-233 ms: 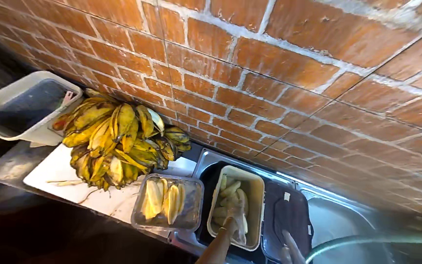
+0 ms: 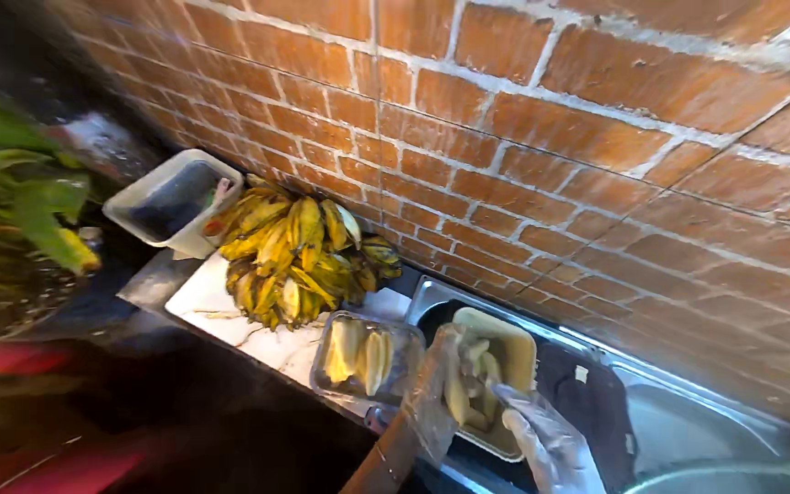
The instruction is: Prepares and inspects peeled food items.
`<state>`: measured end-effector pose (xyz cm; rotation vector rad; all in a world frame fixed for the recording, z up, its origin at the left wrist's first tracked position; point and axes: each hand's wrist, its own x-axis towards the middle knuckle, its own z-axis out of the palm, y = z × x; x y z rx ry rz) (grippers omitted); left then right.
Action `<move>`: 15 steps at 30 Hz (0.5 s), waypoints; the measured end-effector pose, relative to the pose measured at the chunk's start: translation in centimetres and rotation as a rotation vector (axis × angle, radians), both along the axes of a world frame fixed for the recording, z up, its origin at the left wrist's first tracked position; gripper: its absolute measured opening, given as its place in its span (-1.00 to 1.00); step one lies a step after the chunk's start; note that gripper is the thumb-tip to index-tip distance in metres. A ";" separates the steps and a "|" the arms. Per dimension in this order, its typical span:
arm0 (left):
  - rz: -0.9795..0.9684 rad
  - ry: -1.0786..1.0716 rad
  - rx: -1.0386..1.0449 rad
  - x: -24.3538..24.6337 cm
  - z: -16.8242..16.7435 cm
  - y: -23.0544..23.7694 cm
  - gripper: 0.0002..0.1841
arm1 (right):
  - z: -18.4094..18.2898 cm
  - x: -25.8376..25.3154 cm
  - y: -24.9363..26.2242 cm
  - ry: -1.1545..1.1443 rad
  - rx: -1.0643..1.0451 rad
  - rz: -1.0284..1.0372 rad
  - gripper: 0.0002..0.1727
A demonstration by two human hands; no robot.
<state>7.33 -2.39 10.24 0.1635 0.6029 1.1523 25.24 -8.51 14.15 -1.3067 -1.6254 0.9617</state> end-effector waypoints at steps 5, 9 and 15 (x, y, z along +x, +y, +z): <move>0.198 -0.174 0.334 -9.8 6.6 -2.0 -0.55 | 7.3 -6.8 1.2 -0.213 0.210 0.406 -0.65; 0.292 -0.230 0.453 -14.7 10.4 -3.8 -0.57 | 10.0 -10.6 2.2 -0.222 0.332 0.577 -0.62; 0.434 -0.347 0.428 -17.9 13.3 -5.0 -0.59 | 11.2 -14.3 2.1 -0.177 0.432 0.620 -0.66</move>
